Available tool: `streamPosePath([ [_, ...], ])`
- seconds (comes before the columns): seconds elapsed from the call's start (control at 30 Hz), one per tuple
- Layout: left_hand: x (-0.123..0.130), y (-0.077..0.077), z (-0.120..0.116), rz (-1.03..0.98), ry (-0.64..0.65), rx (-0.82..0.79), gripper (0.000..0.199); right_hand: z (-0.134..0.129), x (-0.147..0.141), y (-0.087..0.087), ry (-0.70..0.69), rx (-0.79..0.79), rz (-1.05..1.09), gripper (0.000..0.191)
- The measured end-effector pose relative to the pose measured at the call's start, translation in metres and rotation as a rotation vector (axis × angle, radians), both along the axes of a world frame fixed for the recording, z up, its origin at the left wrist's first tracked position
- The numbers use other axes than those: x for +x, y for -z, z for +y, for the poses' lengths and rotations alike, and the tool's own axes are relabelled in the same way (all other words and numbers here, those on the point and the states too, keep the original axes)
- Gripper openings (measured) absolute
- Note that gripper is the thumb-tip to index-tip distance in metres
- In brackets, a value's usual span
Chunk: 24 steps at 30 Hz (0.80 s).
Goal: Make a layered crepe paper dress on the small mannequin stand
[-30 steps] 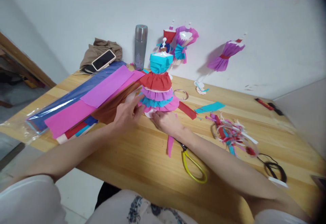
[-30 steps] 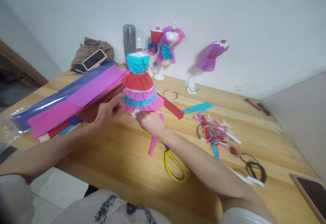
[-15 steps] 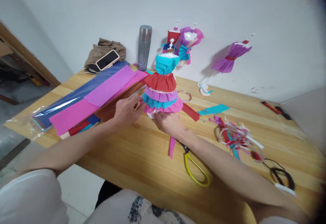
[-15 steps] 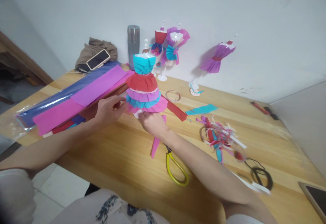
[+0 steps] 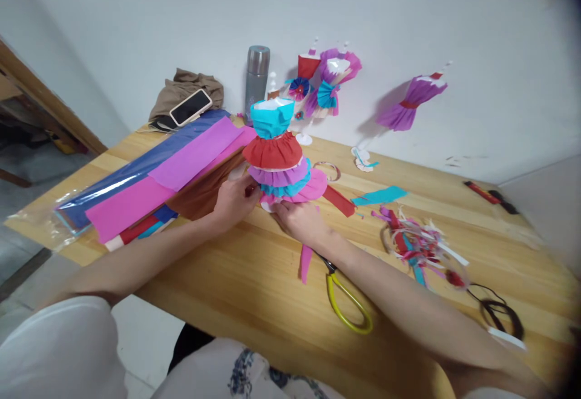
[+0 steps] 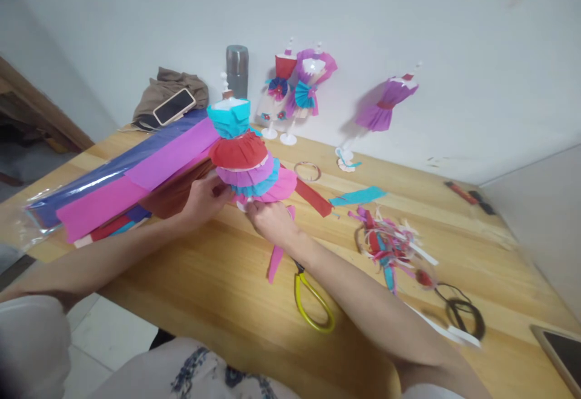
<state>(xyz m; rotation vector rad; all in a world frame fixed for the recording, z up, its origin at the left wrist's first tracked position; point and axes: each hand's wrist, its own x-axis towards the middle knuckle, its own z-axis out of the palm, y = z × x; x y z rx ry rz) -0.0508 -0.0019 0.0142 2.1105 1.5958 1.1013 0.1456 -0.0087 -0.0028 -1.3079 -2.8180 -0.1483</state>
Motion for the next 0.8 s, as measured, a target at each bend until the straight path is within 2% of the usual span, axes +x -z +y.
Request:
streamPosePath([
  [0.2,-0.003,0.001,-0.002,0.069,0.095,-0.062,0.024,0.001,-0.001,0.000,0.023,-0.027,0.015,0.029],
  [0.3,-0.008,0.007,0.004,0.118,0.124,-0.130,0.021,0.001,-0.003,-0.003,0.034,-0.040,0.015,0.031],
  [0.47,-0.008,0.018,0.016,-0.029,0.163,-0.177,0.005,0.000,-0.009,-0.010,0.044,-0.049,0.024,0.032],
  [0.63,0.000,0.018,0.028,-0.087,0.179,-0.227,0.005,-0.004,-0.009,-0.011,-0.033,0.005,0.066,0.029],
  [0.73,0.000,0.019,0.038,-0.114,0.176,-0.273,0.012,-0.014,-0.002,-0.013,-0.092,0.029,0.108,0.028],
  [0.8,-0.003,0.022,0.044,-0.127,0.163,-0.331,0.019,-0.024,0.008,-0.017,-0.131,0.051,0.210,0.028],
])
